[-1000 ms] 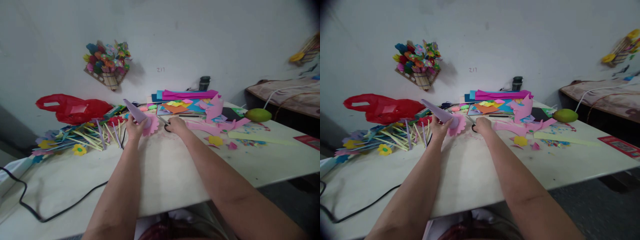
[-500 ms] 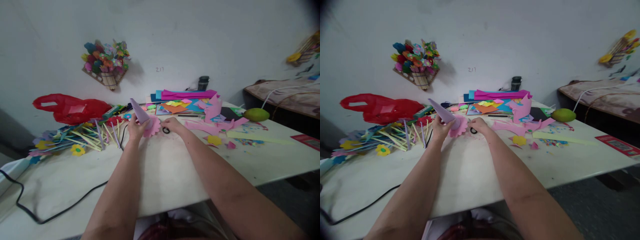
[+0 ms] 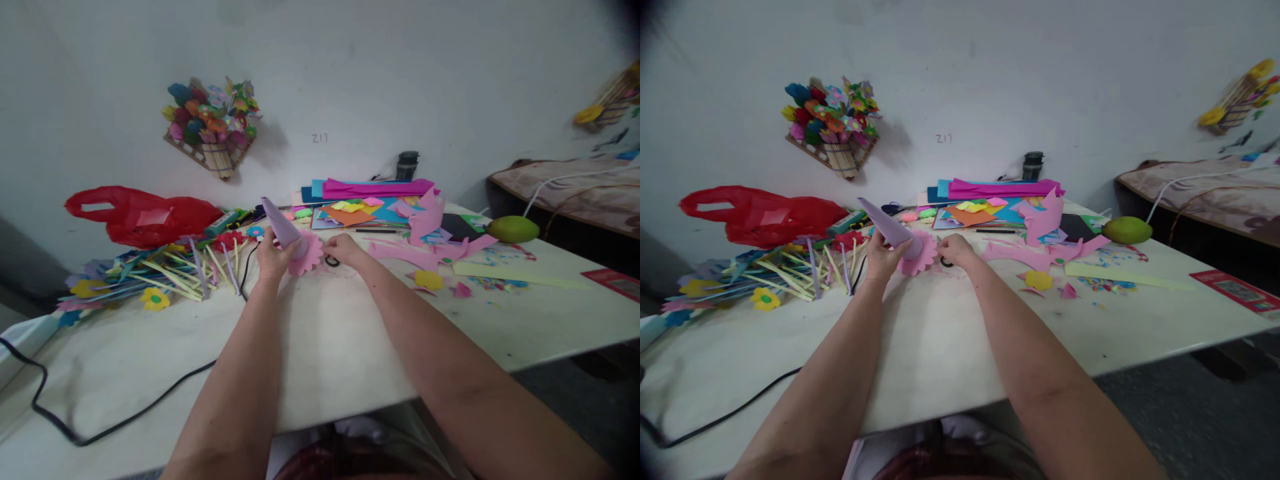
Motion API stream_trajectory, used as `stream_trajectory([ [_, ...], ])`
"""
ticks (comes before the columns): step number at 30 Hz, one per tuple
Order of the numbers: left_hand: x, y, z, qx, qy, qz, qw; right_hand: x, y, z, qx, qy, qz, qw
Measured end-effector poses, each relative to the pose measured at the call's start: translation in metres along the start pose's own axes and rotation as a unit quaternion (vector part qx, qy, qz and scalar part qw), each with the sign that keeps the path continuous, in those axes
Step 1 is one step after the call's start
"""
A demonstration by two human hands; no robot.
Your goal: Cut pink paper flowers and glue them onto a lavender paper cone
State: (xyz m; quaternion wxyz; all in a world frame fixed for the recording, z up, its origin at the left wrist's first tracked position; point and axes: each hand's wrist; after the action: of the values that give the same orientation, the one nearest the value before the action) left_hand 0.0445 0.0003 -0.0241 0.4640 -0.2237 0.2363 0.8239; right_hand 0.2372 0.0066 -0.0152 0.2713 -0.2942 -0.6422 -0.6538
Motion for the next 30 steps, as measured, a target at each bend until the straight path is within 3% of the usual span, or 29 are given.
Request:
stream_trajectory([
  [5, -0.001, 0.001, 0.0, -0.002, 0.004, 0.013, 1.0, 0.007, 0.005, -0.007, -0.007, -0.012, -0.071, 0.997],
  [10, 0.001, 0.005, 0.001, 0.002, 0.016, 0.024, 1.0, 0.008, 0.012, -0.01, -0.075, -0.051, -0.128, 0.988],
  [16, -0.001, 0.012, 0.001, 0.101, 0.048, 0.111, 0.988, 0.0, 0.019, -0.005, -0.128, -0.116, -0.187, 0.967],
  [21, -0.01, 0.011, -0.001, 0.137, 0.043, 0.161, 0.976, 0.002, 0.021, -0.008, -0.126, -0.093, -0.234, 0.96],
  [25, -0.014, 0.007, -0.002, 0.102, 0.078, 0.191, 0.973, 0.011, 0.02, -0.016, -0.103, -0.067, -0.268, 0.956],
  [30, -0.009, -0.002, -0.004, -0.006, 0.1, 0.218, 0.971, 0.019, 0.017, -0.023, -0.061, -0.019, -0.324, 0.944],
])
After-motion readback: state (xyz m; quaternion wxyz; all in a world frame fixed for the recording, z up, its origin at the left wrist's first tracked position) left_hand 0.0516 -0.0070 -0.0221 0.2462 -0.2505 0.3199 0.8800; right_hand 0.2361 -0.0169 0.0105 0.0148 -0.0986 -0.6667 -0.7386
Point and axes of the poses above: each hand's wrist, its own z-axis towards the middle knuckle, its own y-axis out of the back of the hand, x = y × z, and after that the axes turned 11 degrees about -y, right-handed
